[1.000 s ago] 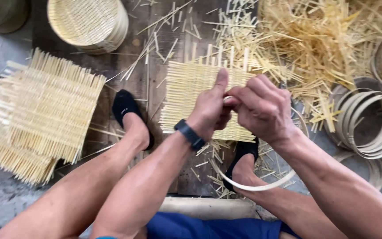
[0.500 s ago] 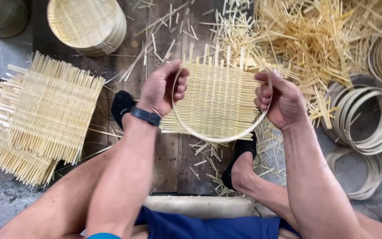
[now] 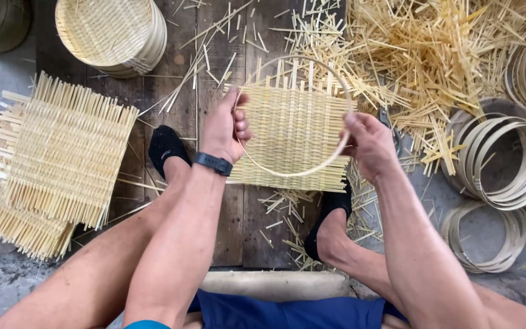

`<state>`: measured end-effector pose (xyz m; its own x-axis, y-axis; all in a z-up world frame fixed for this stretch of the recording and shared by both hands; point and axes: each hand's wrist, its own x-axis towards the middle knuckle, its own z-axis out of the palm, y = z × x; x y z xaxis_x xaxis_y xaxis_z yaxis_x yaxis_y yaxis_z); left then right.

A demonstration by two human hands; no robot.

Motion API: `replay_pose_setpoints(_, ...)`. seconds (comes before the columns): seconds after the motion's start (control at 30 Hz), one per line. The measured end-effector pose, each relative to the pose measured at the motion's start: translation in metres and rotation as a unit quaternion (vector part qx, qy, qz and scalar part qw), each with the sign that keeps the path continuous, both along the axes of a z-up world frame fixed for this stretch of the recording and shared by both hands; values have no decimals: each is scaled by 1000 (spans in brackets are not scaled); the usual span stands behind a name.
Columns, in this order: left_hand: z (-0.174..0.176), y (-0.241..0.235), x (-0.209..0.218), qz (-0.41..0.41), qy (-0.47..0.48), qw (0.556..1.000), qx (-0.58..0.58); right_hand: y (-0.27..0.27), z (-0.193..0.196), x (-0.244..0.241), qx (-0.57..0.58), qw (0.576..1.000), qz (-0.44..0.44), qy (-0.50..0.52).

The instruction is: The person sits at a workbench and assembles a round bamboo sieve. They place a woven bamboo mat over a wooden mold, fit a bent bamboo hoop around the mat's edge, trim excess strips with scissors, and press the hoop down to secure the rim, repeating the fitting and trimming steps.

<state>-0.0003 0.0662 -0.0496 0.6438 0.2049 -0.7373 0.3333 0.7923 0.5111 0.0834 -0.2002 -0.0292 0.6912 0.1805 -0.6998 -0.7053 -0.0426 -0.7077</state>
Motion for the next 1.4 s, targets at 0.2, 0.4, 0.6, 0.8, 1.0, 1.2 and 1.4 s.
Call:
replay_pose_setpoints(0.2,-95,-8,-22,83,45,972,216,10,-51,-8,-253,955,73,-136)
replay_pose_setpoints(0.4,-133,-11,-41,-104,-14,735,670,-12,-106,-19,-385,850,148,-329)
replay_pose_setpoints(0.6,-124,-6,-28,-162,152,755,618,-15,-110,-18,-389,844,180,-322)
replay_pose_setpoints(0.8,-124,-11,-20,-163,194,772,583,-33,-128,-8,-339,895,153,-246)
replay_pose_setpoints(1.0,-174,4,-19,-211,153,801,539,-31,-136,-6,-375,883,161,-233)
replay_pose_setpoints(1.2,-155,0,-12,-249,112,796,541,-35,-120,-5,-364,892,151,-223)
replay_pose_setpoints(1.4,-137,-2,-24,-194,135,799,553,-27,-110,-11,-265,940,78,-201)
